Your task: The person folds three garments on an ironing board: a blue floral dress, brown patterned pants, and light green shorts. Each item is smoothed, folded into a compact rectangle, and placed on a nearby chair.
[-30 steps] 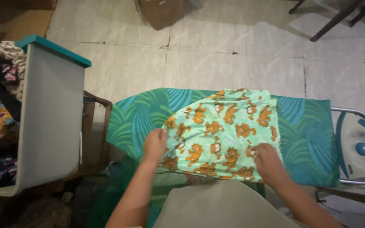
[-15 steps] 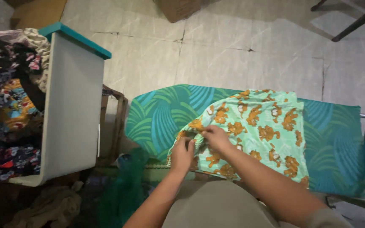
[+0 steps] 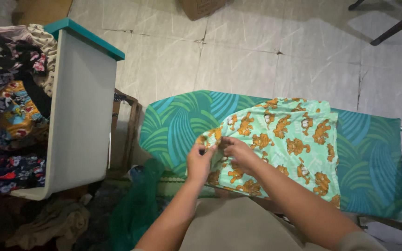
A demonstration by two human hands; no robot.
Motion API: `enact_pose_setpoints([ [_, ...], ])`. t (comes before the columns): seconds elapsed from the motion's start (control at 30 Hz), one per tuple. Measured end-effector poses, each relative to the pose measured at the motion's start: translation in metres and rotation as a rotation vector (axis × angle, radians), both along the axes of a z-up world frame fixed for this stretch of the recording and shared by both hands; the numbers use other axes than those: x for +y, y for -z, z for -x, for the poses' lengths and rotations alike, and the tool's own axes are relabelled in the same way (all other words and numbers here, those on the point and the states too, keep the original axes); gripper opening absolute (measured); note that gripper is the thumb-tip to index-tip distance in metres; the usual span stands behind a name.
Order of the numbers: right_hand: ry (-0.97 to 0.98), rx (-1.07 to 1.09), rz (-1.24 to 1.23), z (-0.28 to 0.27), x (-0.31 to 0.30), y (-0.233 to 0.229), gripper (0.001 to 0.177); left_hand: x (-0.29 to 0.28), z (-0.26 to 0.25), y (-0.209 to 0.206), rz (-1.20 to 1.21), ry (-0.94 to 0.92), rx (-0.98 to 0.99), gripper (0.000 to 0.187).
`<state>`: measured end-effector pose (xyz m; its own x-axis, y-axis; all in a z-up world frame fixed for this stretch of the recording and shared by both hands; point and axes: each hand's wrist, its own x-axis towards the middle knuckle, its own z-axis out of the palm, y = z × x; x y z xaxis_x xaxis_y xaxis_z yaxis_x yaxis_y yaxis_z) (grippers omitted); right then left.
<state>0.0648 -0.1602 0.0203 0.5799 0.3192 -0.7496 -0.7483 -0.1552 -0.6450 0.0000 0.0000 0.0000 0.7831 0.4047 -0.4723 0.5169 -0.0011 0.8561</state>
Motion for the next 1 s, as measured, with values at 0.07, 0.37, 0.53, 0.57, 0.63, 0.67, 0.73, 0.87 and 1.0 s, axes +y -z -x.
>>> enact_pose_setpoints([
  [0.07,-0.078,-0.017,0.058,-0.004,0.002,-0.009,0.062,0.007,0.004,0.012,-0.29,0.02,-0.282,0.028],
  [0.37,-0.065,-0.449,0.206,-0.019,-0.077,0.061,0.034,0.06,-0.036,0.036,-0.002,-0.146,-0.307,0.031],
  [0.53,0.087,-0.746,0.514,-0.077,-0.217,0.057,0.027,0.062,-0.057,0.023,-0.332,-0.025,-0.285,0.03],
  [0.57,0.068,-0.712,0.786,-0.092,-0.235,0.026,0.029,0.058,-0.061,0.018,-0.5,0.007,-0.311,0.03],
  [0.63,0.007,-0.911,0.813,-0.118,-0.282,0.039,0.036,0.031,-0.072,-0.021,-0.758,0.096,-0.422,0.032],
  [0.67,-0.054,-1.11,0.837,-0.131,-0.305,0.046,0.046,0.018,-0.078,-0.04,-1.013,0.192,-0.531,0.033],
  [0.73,-0.138,-1.139,0.84,-0.138,-0.318,0.045,0.053,-0.02,-0.09,-0.052,-0.965,0.278,-0.572,0.033],
  [0.87,-0.24,-1.016,0.907,-0.145,-0.315,0.042,0.039,-0.077,-0.129,-0.037,-0.892,0.503,-0.688,0.028],
  [1.0,-0.253,-0.931,1.006,-0.142,-0.321,0.056,0.027,-0.129,-0.18,-0.02,-0.978,0.741,-0.708,0.028],
])
